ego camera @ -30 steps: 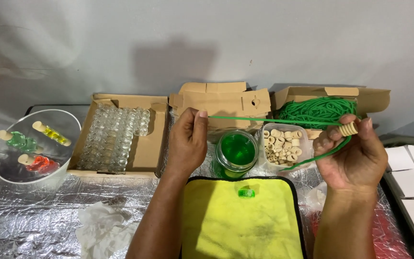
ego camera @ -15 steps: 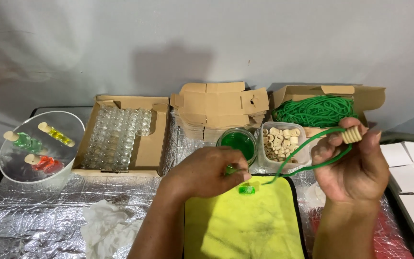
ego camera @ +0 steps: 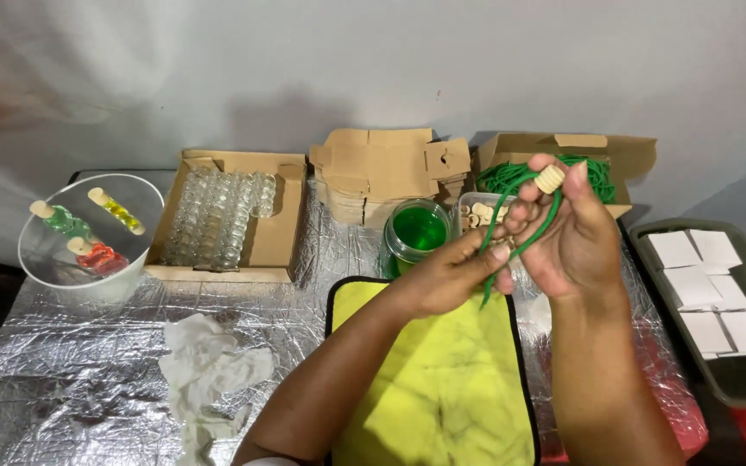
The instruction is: Assembling a small perfume diffuser by wiping the bottle and threading a green string through a wooden cap.
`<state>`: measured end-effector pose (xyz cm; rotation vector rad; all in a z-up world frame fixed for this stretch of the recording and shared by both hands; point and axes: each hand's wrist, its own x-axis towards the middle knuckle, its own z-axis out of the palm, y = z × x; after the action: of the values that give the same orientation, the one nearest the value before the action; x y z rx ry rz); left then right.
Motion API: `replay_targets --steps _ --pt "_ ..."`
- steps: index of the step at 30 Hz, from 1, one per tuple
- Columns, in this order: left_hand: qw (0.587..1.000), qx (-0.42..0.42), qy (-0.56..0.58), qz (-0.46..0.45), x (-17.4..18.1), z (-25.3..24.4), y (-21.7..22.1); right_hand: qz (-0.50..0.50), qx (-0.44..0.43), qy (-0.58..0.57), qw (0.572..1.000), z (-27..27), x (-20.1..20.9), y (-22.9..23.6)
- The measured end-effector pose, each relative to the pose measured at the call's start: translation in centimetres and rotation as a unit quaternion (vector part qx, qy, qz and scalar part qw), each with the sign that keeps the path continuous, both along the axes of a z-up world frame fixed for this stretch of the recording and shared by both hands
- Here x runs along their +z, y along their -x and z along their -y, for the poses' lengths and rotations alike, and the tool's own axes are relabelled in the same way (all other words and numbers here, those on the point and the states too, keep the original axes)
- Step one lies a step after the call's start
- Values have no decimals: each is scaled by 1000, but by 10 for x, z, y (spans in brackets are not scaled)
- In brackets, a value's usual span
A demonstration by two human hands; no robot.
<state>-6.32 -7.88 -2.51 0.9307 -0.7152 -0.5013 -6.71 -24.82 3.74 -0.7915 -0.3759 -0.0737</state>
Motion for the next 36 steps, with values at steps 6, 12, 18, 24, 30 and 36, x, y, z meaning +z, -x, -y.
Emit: replay_targets --steps 6,12,18,24,30,36 --pt "993 -25 -14 -113 -1 8 9 -58 -58 60 995 28 2 -12" --pt "989 -13 -55 -134 -2 2 32 -71 -63 117 989 40 14 -4" --pt "987 33 -138 -78 -22 4 45 -92 -81 165 979 44 17 15" --pt "924 78 -357 117 3 -49 100 -91 -144 197 966 38 -29 72" --pt "858 50 -485 163 -42 -103 109 -164 -209 354 897 21 -100 154" --pt "772 101 -576 249 -57 -116 104 -162 -246 541 788 17 -152 168"
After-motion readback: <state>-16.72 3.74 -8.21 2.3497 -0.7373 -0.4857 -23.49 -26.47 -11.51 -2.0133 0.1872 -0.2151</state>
